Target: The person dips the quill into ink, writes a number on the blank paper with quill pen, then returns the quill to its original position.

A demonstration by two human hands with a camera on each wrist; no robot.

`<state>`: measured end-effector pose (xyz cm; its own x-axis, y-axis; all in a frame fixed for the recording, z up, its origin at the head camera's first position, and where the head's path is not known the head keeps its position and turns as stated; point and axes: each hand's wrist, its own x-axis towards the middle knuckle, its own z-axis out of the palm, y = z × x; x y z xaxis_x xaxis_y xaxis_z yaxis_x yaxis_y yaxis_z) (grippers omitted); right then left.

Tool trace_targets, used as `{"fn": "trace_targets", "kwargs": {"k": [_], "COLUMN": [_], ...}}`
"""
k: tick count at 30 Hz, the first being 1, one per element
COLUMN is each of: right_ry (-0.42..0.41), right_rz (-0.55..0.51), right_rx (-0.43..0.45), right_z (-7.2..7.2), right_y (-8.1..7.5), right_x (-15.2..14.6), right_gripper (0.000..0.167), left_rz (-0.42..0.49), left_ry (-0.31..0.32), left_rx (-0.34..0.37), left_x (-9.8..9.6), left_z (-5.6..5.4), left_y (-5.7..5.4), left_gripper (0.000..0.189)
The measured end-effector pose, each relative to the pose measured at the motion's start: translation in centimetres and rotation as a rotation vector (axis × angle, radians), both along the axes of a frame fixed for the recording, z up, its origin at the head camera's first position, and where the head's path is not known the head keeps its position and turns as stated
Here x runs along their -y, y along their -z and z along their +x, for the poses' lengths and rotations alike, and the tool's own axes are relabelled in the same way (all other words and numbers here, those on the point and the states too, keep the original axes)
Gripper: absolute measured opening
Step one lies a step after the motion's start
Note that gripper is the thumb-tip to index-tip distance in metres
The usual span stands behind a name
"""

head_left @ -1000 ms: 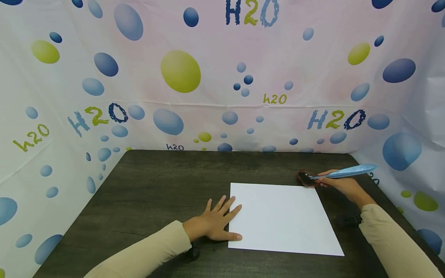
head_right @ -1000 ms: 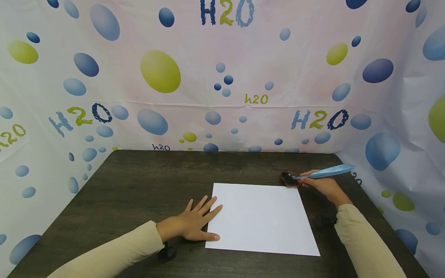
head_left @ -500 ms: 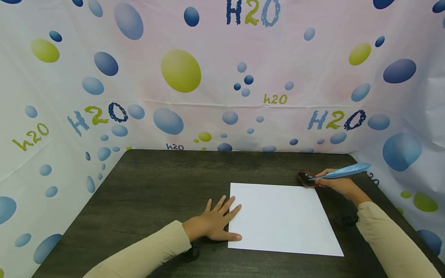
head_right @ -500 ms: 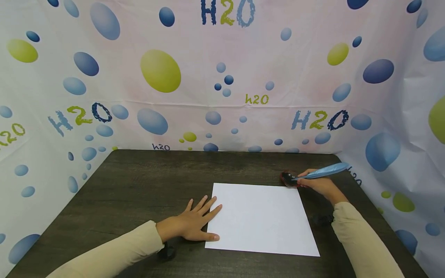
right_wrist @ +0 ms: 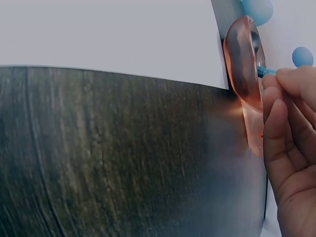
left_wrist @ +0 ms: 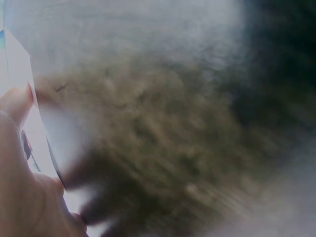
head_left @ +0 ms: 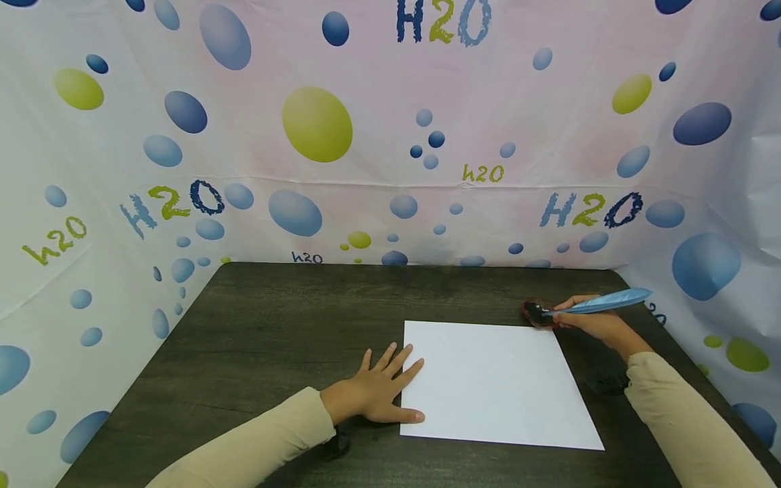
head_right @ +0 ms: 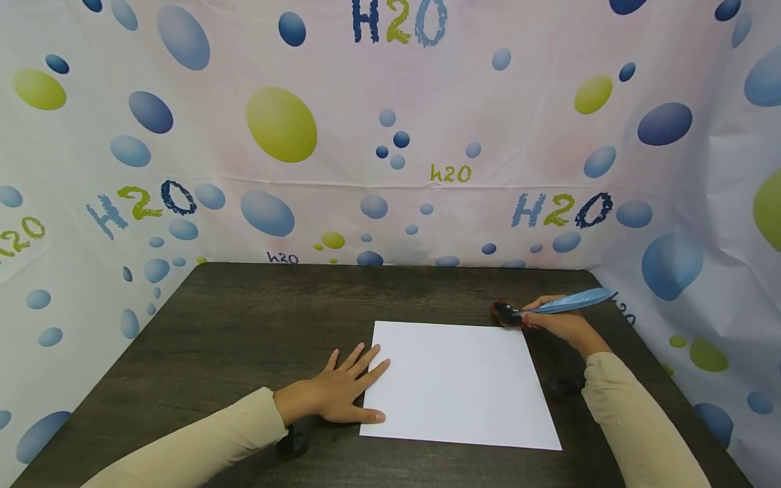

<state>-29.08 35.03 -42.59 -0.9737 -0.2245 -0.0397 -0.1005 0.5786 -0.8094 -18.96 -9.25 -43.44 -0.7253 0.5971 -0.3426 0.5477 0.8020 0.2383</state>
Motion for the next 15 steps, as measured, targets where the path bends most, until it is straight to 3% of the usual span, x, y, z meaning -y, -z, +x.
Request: {"fn": "trace_targets", "kwargs": {"k": [15], "right_ry": [-0.005], "right_rz": [0.007], "right_rx": [0.020], "right_z": [-0.18], "right_y": [0.07], "right_x": [0.03], "right_gripper": [0.034], "left_rz": [0.000], "left_ry": [0.006], "left_rx": [0.000], "left_x": [0.09], "left_z": [-0.04], "left_y": [0.16], "left_gripper": [0.089]}}
